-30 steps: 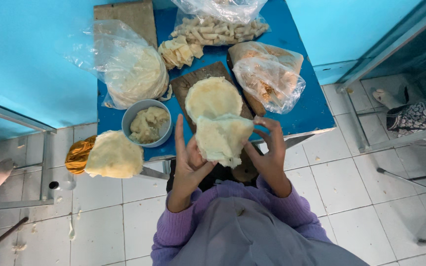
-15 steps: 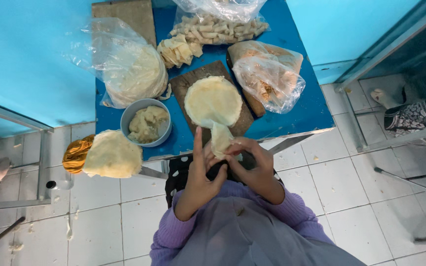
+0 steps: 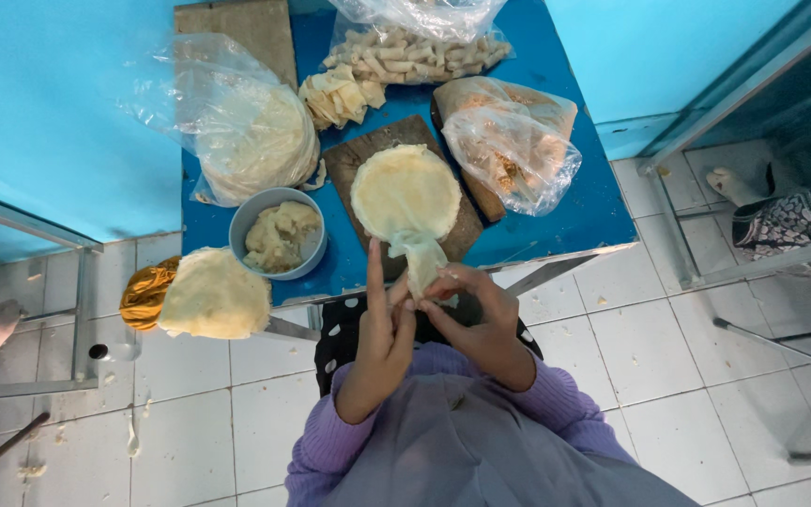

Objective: The person sits at a blue table and spoons filling from a bowl onto round dough discs, then folds and presses the dough over the filling by hand on a wooden board, setting finished pieces aside and repeating with more discs.

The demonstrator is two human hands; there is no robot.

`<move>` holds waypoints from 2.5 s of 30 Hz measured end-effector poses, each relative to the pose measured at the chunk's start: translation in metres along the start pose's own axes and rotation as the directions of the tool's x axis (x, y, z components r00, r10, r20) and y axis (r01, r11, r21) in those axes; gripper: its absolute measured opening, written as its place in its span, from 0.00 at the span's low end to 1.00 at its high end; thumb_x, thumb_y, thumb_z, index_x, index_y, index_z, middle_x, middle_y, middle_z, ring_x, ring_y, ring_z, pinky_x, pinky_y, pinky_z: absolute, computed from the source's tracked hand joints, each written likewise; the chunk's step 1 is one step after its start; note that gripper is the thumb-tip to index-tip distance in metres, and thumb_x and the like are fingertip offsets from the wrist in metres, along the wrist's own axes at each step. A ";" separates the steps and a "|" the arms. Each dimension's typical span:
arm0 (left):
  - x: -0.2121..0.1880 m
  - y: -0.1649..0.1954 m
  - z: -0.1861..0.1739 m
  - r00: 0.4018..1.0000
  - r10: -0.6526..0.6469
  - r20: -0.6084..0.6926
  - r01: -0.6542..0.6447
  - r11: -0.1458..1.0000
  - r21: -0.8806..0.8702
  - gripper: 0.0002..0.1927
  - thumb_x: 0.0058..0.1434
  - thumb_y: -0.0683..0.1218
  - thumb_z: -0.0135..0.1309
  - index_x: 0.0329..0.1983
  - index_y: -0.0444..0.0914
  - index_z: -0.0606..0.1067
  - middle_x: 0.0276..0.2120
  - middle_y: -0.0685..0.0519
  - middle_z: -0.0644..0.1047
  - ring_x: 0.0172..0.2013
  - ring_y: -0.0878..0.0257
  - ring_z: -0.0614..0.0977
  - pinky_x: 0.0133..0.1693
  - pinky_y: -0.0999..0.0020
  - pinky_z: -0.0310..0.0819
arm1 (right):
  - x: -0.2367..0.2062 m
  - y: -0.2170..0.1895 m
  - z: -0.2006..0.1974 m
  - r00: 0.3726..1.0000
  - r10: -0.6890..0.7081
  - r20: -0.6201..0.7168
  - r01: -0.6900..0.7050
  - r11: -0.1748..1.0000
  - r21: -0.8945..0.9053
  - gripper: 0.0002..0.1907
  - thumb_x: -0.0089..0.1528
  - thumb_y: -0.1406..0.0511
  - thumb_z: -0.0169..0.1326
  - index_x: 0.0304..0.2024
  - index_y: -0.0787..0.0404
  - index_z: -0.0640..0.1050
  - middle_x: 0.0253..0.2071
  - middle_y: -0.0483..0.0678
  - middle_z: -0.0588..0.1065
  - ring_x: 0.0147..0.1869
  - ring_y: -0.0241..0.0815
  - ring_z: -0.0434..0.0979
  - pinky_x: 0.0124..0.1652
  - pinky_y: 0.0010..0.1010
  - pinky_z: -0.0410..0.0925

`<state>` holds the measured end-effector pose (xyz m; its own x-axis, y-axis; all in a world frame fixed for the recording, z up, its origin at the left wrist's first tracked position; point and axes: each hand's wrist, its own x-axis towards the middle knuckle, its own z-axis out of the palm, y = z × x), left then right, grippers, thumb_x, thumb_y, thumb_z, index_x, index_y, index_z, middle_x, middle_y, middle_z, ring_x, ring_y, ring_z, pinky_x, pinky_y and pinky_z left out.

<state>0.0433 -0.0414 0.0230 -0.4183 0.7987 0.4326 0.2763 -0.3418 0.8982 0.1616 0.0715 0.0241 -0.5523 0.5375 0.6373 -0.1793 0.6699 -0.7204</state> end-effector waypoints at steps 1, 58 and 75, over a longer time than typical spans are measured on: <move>0.000 0.000 0.001 1.000 0.006 -0.001 -0.006 1.000 0.018 0.37 0.75 0.36 0.36 0.79 0.33 0.31 0.63 0.38 0.76 0.57 0.53 0.83 0.58 0.63 0.75 | 0.000 -0.001 0.001 0.999 -0.050 -0.012 0.050 0.997 -0.053 0.26 0.58 0.75 0.67 0.56 0.65 0.72 0.41 0.50 0.80 0.46 0.37 0.83 0.46 0.27 0.75; -0.001 -0.025 0.006 0.983 0.091 -0.160 -0.048 0.967 0.252 0.28 0.58 0.34 0.61 0.63 0.36 0.70 0.36 0.49 0.81 0.37 0.61 0.86 0.39 0.70 0.78 | -0.001 0.015 -0.014 0.963 0.129 0.236 -0.173 0.969 0.177 0.45 0.51 0.72 0.70 0.66 0.60 0.60 0.46 0.48 0.70 0.48 0.37 0.74 0.46 0.29 0.73; 0.011 -0.016 0.004 0.962 0.154 -0.225 -0.088 0.957 0.278 0.24 0.55 0.37 0.66 0.54 0.32 0.70 0.39 0.46 0.79 0.42 0.64 0.82 0.43 0.71 0.76 | -0.016 0.039 0.003 0.972 0.227 0.065 -0.232 0.869 0.438 0.29 0.63 0.83 0.52 0.63 0.62 0.63 0.42 0.46 0.69 0.49 0.33 0.73 0.46 0.23 0.72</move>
<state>0.0382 -0.0250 0.0132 -0.5543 0.6046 0.5721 0.5416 -0.2599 0.7994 0.1607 0.0876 -0.0148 -0.6303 0.6411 0.4379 -0.3840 0.2329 -0.8935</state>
